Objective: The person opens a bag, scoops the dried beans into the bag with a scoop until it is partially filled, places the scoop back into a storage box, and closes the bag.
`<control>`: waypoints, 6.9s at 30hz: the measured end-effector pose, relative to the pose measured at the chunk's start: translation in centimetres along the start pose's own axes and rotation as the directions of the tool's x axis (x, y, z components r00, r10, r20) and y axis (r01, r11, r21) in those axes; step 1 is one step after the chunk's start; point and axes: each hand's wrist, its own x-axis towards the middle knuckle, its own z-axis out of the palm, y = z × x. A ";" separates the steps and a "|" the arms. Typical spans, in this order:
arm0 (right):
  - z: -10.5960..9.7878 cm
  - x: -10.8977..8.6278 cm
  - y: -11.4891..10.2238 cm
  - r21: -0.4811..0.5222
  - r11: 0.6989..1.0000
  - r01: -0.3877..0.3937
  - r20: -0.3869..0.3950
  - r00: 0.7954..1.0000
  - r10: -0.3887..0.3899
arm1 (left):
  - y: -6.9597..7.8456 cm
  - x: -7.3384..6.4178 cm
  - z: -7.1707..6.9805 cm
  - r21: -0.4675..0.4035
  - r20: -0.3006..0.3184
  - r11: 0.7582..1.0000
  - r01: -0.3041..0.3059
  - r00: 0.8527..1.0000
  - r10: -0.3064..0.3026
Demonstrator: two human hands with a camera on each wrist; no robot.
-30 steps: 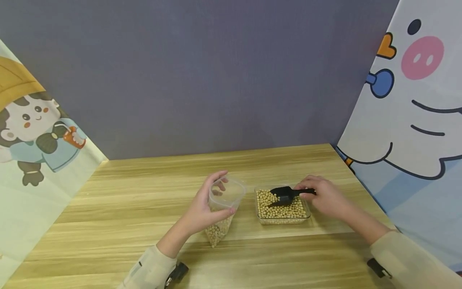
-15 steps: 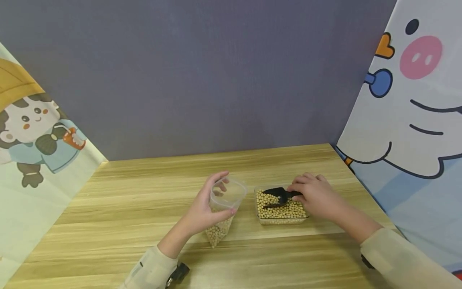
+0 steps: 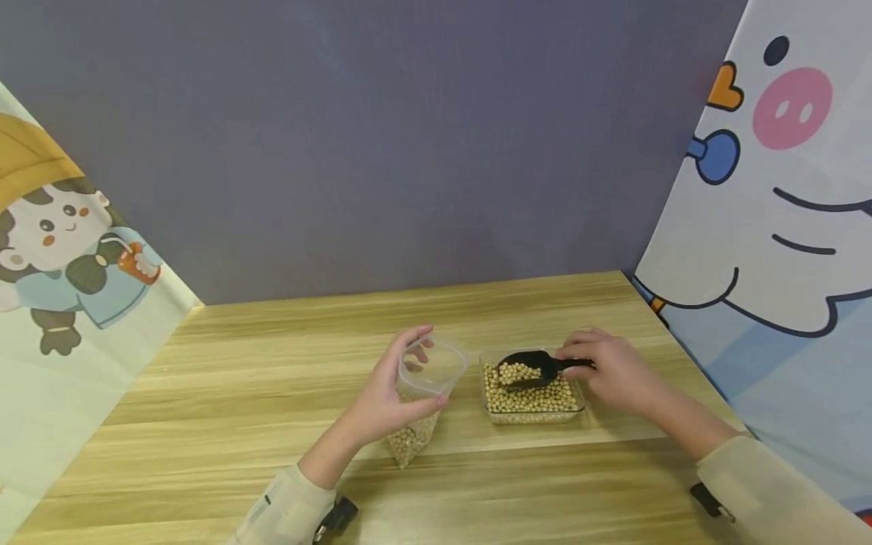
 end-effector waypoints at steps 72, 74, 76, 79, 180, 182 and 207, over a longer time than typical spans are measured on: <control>-6.8 1.4 -3.5 -0.569 0.788 0.234 0.170 0.971 -0.165 | -0.1 -0.2 -0.9 -0.043 -0.026 0.999 -0.022 0.999 0.021; -6.5 1.3 -3.5 -0.556 0.798 0.232 0.171 0.972 -0.163 | -0.1 -0.3 -0.9 -0.041 -0.024 0.999 -0.016 1.000 0.015; -6.2 1.3 -3.5 -0.533 0.816 0.223 0.169 0.973 -0.155 | -0.1 -0.3 -1.0 -0.040 -0.020 0.999 -0.012 1.000 0.011; -5.6 1.1 -3.3 -0.499 0.842 0.206 0.150 0.977 -0.150 | 0.0 -0.2 -1.0 -0.043 -0.012 0.999 -0.008 1.000 0.007; -9.3 2.7 -3.6 -0.473 0.871 0.136 0.018 0.989 -0.145 | 0.6 0.5 -0.8 -0.007 0.029 1.000 0.014 0.999 -0.014; -8.9 2.4 -3.3 -0.514 0.846 0.144 0.070 0.990 -0.126 | 0.6 0.5 -0.8 -0.009 0.031 1.000 0.014 0.999 -0.014; -3.8 2.4 -2.2 -0.325 0.945 0.051 0.216 0.976 0.022 | 0.1 0.6 -1.0 0.006 0.027 1.000 -0.018 0.999 0.017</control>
